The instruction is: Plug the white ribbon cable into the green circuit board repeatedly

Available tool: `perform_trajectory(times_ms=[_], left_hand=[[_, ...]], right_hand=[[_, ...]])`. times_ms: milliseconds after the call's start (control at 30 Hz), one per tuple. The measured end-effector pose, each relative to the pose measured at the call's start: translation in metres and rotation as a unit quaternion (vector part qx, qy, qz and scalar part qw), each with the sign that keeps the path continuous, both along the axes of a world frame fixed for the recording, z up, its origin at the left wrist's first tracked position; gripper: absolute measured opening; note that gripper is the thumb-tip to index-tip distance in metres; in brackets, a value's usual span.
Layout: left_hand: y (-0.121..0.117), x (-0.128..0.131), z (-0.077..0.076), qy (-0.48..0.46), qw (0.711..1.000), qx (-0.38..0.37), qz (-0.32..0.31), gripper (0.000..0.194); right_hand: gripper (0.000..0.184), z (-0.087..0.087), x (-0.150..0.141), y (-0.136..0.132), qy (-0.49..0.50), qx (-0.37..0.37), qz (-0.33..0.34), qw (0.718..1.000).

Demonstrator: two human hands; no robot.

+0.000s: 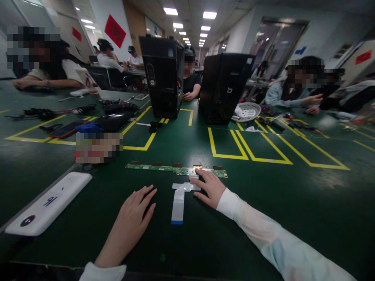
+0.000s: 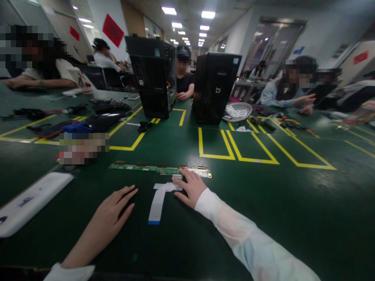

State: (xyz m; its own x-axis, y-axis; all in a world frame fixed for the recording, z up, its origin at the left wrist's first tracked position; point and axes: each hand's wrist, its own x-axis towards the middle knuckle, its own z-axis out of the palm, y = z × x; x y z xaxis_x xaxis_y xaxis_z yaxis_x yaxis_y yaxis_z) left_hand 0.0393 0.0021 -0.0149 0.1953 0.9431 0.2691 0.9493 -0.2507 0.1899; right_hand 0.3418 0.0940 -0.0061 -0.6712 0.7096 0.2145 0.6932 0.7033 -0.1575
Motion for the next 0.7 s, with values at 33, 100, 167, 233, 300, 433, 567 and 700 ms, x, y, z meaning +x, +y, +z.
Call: perform_trajectory(times_ms=[33,100,167,233,300,433,567,700], left_hand=[[0.0,0.0,0.0,-0.002,1.0,0.001,-0.002,0.048],[0.001,0.0,0.0,-0.004,1.0,0.0,-0.003,0.047],[0.001,0.001,0.0,-0.003,1.0,-0.002,-0.002,0.047],[0.001,0.001,0.0,-0.001,1.0,-0.004,0.0,0.047],[0.001,0.001,0.0,0.001,1.0,-0.005,0.0,0.047],[-0.001,0.002,0.003,0.001,1.0,-0.003,-0.003,0.047],[-0.002,0.004,0.005,-0.003,1.0,-0.005,-0.005,0.046],[-0.002,0.003,0.004,-0.009,1.0,-0.004,-0.007,0.047]], right_hand=[[0.052,0.0,0.0,0.0,0.0,0.002,0.0,1.0],[0.052,-0.001,0.0,0.0,0.002,0.006,0.0,1.0],[0.052,-0.001,0.001,0.001,0.001,0.008,0.003,1.0],[0.052,-0.001,0.004,0.001,-0.004,0.007,0.009,1.0],[0.052,0.0,0.011,0.001,-0.009,0.003,0.018,1.0],[0.049,0.0,0.033,-0.002,-0.002,0.0,0.031,1.0],[0.049,-0.003,0.061,-0.013,0.013,0.013,0.028,0.999],[0.047,-0.007,0.095,-0.029,0.024,0.032,-0.006,0.999]])
